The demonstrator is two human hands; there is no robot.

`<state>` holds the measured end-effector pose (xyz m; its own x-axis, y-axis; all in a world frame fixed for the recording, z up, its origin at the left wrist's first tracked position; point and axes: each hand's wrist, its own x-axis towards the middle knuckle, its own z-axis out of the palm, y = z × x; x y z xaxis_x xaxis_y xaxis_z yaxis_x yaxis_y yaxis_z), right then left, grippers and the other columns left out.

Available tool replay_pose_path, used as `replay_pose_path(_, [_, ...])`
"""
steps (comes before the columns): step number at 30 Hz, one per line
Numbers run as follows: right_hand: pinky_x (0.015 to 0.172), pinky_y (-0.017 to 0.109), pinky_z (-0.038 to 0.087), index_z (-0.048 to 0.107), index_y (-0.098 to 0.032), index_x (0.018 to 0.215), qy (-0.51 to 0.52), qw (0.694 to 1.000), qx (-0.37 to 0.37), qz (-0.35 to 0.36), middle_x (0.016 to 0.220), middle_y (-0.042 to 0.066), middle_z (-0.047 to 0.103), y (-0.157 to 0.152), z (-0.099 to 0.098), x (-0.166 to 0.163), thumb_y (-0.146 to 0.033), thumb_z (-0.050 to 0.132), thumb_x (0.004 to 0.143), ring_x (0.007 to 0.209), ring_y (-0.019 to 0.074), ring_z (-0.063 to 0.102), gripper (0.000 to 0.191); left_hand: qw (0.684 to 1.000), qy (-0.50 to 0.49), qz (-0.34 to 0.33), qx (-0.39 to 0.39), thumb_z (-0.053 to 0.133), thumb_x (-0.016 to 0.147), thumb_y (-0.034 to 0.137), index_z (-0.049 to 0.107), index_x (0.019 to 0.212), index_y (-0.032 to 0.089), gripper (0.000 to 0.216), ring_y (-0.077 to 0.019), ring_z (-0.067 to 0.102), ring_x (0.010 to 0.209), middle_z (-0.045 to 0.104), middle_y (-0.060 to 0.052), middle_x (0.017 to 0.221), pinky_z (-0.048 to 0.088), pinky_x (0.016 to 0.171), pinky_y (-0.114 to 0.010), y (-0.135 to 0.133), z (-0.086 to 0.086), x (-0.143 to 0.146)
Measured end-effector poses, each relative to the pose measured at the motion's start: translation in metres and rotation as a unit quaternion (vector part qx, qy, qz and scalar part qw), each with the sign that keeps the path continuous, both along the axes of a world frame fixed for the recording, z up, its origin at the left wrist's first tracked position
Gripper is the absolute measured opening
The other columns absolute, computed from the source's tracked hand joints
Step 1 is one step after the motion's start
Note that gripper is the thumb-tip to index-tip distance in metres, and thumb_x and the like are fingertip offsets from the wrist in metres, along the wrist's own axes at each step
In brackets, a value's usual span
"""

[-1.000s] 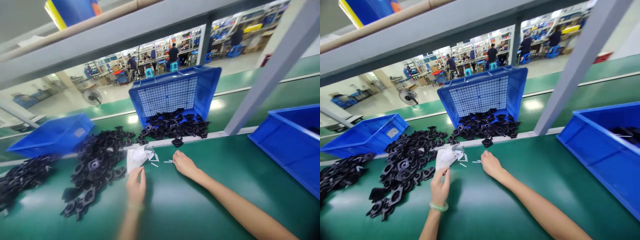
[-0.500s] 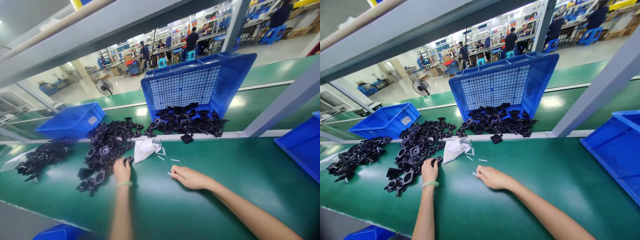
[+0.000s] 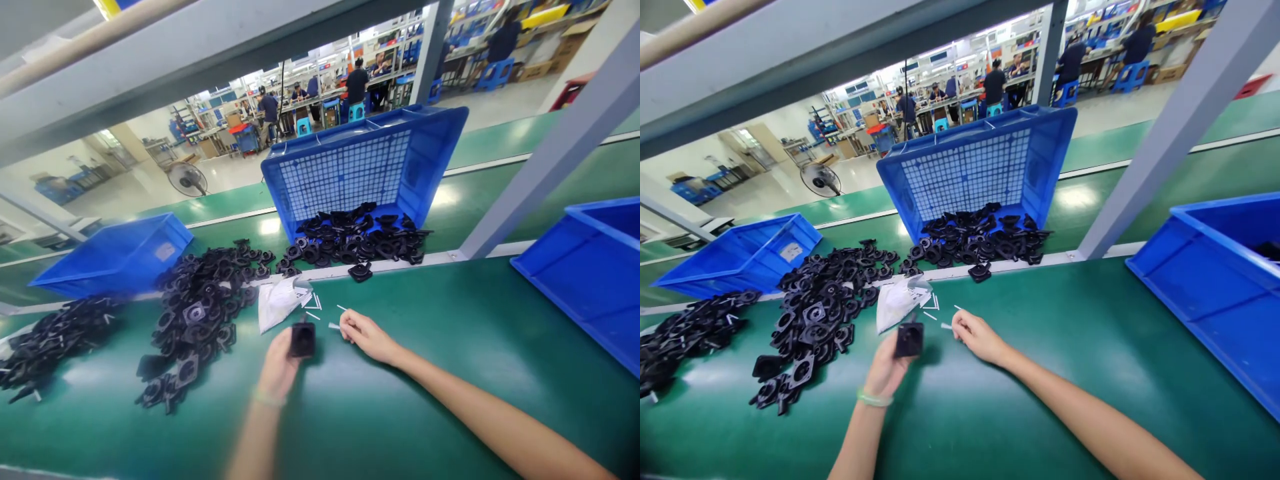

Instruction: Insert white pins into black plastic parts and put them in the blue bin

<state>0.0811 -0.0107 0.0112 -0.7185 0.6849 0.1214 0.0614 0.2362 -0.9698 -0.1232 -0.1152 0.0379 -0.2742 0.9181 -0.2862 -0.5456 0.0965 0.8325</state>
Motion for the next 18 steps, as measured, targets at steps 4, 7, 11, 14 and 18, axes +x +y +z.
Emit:
replay_pose_path(4, [0.064,0.024,0.040,0.054,-0.018,0.089,0.018,0.998,-0.006,-0.054,0.075,0.000,0.053,-0.026,0.001,0.014,-0.041,0.047,0.093,0.069,0.0146,0.050,0.024,0.991,-0.034,-0.110,-0.073,0.072,0.071,0.042,0.065,0.083,0.008,0.037,-0.0057,0.050,0.055,0.055,-0.001,0.064,0.053,0.049,-0.017,0.003,-0.006,0.035])
replay_pose_path(7, [0.067,0.025,0.039,0.058,-0.018,0.090,0.009,0.997,0.015,-0.073,0.078,0.001,0.056,-0.041,0.002,0.021,-0.038,0.049,0.092,0.072,0.0152,0.051,0.022,0.988,0.006,-0.122,-0.090,0.068,0.073,0.047,0.062,0.082,0.007,0.041,-0.0054,0.050,0.054,0.054,-0.001,0.063,0.052,0.045,-0.015,0.004,-0.009,0.040])
replay_pose_path(11, [0.064,0.024,0.039,0.059,-0.018,0.087,0.008,0.997,0.037,-0.065,0.075,0.000,0.056,-0.049,0.003,0.020,-0.033,0.048,0.092,0.068,0.0140,0.050,0.019,0.984,0.068,-0.131,-0.105,0.064,0.075,0.051,0.060,0.084,0.007,0.045,-0.0065,0.053,0.055,0.056,-0.002,0.065,0.053,0.046,-0.015,0.002,-0.011,0.041])
replay_pose_path(14, [0.061,0.023,0.038,0.059,-0.018,0.086,0.002,0.997,0.037,-0.062,0.073,-0.001,0.054,-0.051,0.002,0.019,-0.029,0.048,0.090,0.066,0.0131,0.049,0.016,0.980,0.105,-0.134,-0.107,0.061,0.076,0.052,0.058,0.080,0.009,0.044,-0.0065,0.053,0.055,0.052,0.000,0.062,0.054,0.048,-0.016,0.000,-0.012,0.043])
replay_pose_path(18, [0.061,0.022,0.039,0.059,-0.018,0.086,-0.012,0.997,0.036,-0.061,0.073,-0.001,0.055,-0.050,0.000,0.018,-0.027,0.047,0.089,0.065,0.0127,0.049,0.014,0.976,0.130,-0.140,-0.103,0.061,0.076,0.052,0.055,0.073,0.010,0.042,-0.0061,0.051,0.055,0.047,0.002,0.062,0.054,0.047,-0.017,0.000,-0.012,0.045])
